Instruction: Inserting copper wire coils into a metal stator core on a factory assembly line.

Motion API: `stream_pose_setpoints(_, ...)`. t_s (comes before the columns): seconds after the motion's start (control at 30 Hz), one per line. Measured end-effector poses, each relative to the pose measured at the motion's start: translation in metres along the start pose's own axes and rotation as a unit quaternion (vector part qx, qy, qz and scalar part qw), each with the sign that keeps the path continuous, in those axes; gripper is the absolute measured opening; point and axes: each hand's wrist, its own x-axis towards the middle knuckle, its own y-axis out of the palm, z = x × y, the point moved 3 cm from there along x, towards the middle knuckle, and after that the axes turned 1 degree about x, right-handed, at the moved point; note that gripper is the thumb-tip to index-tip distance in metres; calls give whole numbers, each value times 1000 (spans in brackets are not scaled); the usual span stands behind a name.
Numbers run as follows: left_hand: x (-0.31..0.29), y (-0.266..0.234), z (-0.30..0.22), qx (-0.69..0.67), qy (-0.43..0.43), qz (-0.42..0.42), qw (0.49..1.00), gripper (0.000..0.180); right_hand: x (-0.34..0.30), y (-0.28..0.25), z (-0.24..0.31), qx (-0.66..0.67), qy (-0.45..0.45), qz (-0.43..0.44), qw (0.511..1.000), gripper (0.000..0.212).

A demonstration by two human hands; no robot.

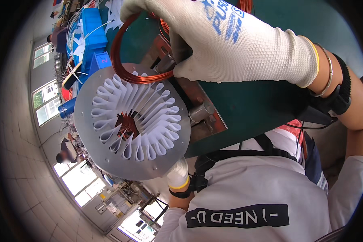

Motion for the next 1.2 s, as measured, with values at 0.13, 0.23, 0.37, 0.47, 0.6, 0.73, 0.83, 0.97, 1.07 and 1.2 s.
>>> stream_pose_setpoints(0.13, 0, -2, 2, 19, -4, 18, 1000, 67, 10, -11, 17, 46, 81, 38, 995, 77)
stream_pose_setpoints(0.23, 4, -2, 3, 31, -4, 36, 999, 66, 14, -20, 18, 61, 119, 70, 989, 74)
stream_pose_setpoints(0.37, 9, -3, 3, 51, -3, 56, 997, 65, 19, -22, 23, 41, 116, 44, 991, 72)
stream_pose_setpoints(0.47, 11, -6, 2, 71, -2, 68, 995, 65, 24, -18, 24, 12, 52, -17, 998, 71)
stream_pose_setpoints(0.6, 14, -5, 0, 91, 0, 85, 992, 64, 25, -30, 27, 63, 83, 8, 995, 70)
stream_pose_setpoints(0.73, 16, -11, -2, 117, 3, 95, 989, 63, 31, -40, 30, 76, 109, 93, 987, 70)
stream_pose_setpoints(0.83, 12, -15, -4, 136, 2, 98, 986, 63, 29, -30, 20, 137, 179, 134, 965, 69)
stream_pose_setpoints(0.97, 7, -20, -6, 159, 2, 96, 983, 62, 19, -4, 26, 248, 194, 28, 949, 65)
stream_pose_setpoints(1.07, 5, -20, -3, 165, 6, 96, 982, 61, 14, 14, 25, 170, 140, 13, 975, 85)
stream_pose_setpoints(1.2, -1, -18, -1, 177, 10, 86, 980, 61, 16, 14, 23, 116, 83, 24, 990, 82)
